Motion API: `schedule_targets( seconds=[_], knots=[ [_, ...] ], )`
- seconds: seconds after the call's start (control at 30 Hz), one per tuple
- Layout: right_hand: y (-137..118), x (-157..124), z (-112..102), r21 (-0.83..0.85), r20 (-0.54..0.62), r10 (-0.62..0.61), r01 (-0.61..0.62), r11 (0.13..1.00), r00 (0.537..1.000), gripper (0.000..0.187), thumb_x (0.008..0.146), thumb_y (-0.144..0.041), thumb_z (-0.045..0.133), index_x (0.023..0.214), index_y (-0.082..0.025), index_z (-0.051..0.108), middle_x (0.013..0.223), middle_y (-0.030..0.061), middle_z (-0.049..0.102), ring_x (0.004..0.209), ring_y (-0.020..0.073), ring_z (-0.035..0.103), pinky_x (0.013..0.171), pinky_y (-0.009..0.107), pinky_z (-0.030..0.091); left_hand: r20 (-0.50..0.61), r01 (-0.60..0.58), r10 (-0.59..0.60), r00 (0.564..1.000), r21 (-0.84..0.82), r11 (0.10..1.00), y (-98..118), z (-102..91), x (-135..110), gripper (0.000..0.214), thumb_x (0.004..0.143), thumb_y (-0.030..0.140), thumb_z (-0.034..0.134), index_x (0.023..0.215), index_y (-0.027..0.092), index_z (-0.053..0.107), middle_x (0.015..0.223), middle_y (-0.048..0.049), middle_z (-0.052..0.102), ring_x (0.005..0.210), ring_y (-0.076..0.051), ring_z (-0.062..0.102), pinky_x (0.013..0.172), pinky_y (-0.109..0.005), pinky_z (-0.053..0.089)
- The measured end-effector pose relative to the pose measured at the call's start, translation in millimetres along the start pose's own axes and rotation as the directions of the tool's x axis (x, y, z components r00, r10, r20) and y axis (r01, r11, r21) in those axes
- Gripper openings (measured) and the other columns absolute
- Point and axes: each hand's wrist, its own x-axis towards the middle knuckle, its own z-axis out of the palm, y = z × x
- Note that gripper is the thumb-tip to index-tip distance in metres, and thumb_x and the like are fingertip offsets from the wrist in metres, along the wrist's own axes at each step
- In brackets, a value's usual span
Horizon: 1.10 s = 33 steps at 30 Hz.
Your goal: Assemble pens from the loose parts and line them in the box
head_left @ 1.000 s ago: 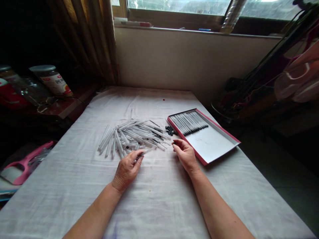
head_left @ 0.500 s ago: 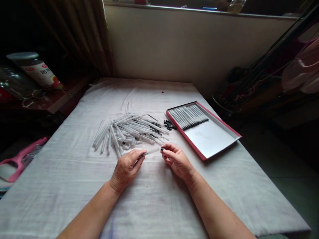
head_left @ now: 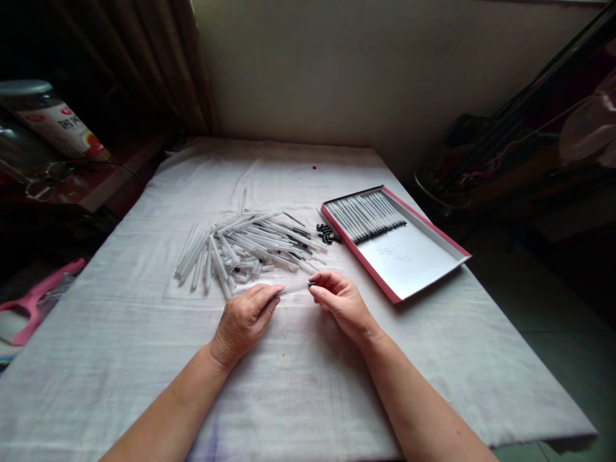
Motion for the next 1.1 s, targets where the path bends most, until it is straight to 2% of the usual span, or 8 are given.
schedule_targets(
  seconds=[0.13, 0.3, 0.5, 0.6, 0.77, 0.87, 0.97, 1.1],
  knots=[
    [1.6, -0.5, -2.7, -0.17, 0.004, -0.13, 0.129, 0.977, 0.991, 0.021, 0.068, -0.034, 0.076, 0.081, -0.02, 0.068, 0.069, -0.0005, 0.063, 0.061, 0.012, 0.054, 0.059, 0.026, 0.045, 0.026, 0.009, -0.01, 1.0, 0.01, 1.0, -2.5, 0.0, -1.7, 0.026, 0.091, 0.017, 0.055, 0.116, 0.02, 0.064, 0.101, -0.0071, 0.072, 0.093, -0.017, 0.069, 0.083, -0.027, 0.055],
    [5.0, -0.2, -9.0, -0.323, 0.078, -0.179, 0.195, 0.926, 0.981, 0.02, 0.074, -0.039, 0.071, 0.081, -0.02, 0.066, 0.072, 0.002, 0.066, 0.064, 0.0145, 0.058, 0.06, 0.027, 0.047, 0.038, -0.007, 0.007, 0.999, 0.008, 1.0, -2.1, -1.4, -1.4, 0.025, 0.092, 0.017, 0.055, 0.114, 0.02, 0.065, 0.1, -0.0065, 0.072, 0.091, -0.016, 0.069, 0.082, -0.026, 0.056],
    [-0.2, -1.3, -12.6, -0.571, 0.174, -0.234, 0.292, 0.767, 0.956, 0.031, 0.086, -0.039, 0.057, 0.063, -0.019, 0.058, 0.058, -0.0002, 0.056, 0.055, 0.0121, 0.05, 0.056, 0.025, 0.041, 0.048, -0.026, 0.024, 0.999, 0.027, 0.999, -0.3, -1.6, -1.0, 0.025, 0.092, 0.018, 0.055, 0.113, 0.02, 0.067, 0.1, -0.006, 0.073, 0.09, -0.016, 0.069, 0.081, -0.025, 0.056],
    [-0.6, -2.5, -13.4, -0.587, 0.204, -0.228, 0.306, 0.75, 0.952, 0.033, 0.09, -0.039, 0.051, 0.064, -0.019, 0.059, 0.059, 0.0008, 0.058, 0.056, 0.0128, 0.052, 0.056, 0.026, 0.042, 0.049, -0.012, 0.011, 0.999, 0.03, 0.999, 0.2, -1.8, -0.2, 0.025, 0.092, 0.019, 0.055, 0.114, 0.021, 0.067, 0.1, -0.0059, 0.073, 0.09, -0.016, 0.07, 0.081, -0.026, 0.056],
    [4.1, -3.9, -15.3, -0.517, 0.174, -0.222, 0.28, 0.809, 0.96, 0.02, 0.086, -0.035, 0.06, 0.099, -0.021, 0.066, 0.079, 0.003, 0.066, 0.063, 0.0148, 0.057, 0.058, 0.026, 0.044, 0.046, 0.016, -0.017, 0.999, 0.027, 1.0, 1.4, -3.2, 1.4, 0.025, 0.092, 0.02, 0.054, 0.112, 0.022, 0.067, 0.099, -0.0066, 0.074, 0.09, -0.017, 0.07, 0.081, -0.027, 0.057],
    [5.3, -3.3, -15.2, -0.532, 0.183, -0.263, 0.32, 0.784, 0.947, 0.014, 0.087, -0.033, 0.059, 0.087, -0.021, 0.067, 0.074, 0.0025, 0.065, 0.064, 0.0154, 0.056, 0.062, 0.028, 0.044, 0.049, 0.017, -0.019, 0.999, 0.023, 1.0, 1.2, -3.0, 0.7, 0.025, 0.092, 0.02, 0.054, 0.112, 0.022, 0.067, 0.1, -0.0066, 0.074, 0.09, -0.017, 0.07, 0.081, -0.027, 0.057],
    [3.3, -2.7, -14.0, -0.589, 0.2, -0.261, 0.329, 0.739, 0.944, 0.026, 0.09, -0.034, 0.055, 0.069, -0.021, 0.064, 0.064, 0.0015, 0.062, 0.059, 0.0149, 0.056, 0.061, 0.028, 0.043, 0.052, 0.018, -0.019, 0.998, 0.014, 1.0, 0.7, -2.6, -0.1, 0.025, 0.092, 0.02, 0.054, 0.113, 0.022, 0.067, 0.1, -0.0066, 0.073, 0.091, -0.017, 0.07, 0.081, -0.027, 0.057],
    [1.6, -3.2, -14.0, -0.575, 0.164, -0.246, 0.295, 0.763, 0.955, 0.016, 0.086, -0.035, 0.059, 0.087, -0.021, 0.067, 0.071, 0.002, 0.065, 0.061, 0.0154, 0.057, 0.06, 0.028, 0.043, 0.039, 0.012, -0.013, 0.999, 0.012, 1.0, 0.8, -2.7, 0.7, 0.025, 0.092, 0.019, 0.054, 0.112, 0.021, 0.068, 0.099, -0.0063, 0.074, 0.09, -0.017, 0.07, 0.081, -0.026, 0.057]
  ],
)
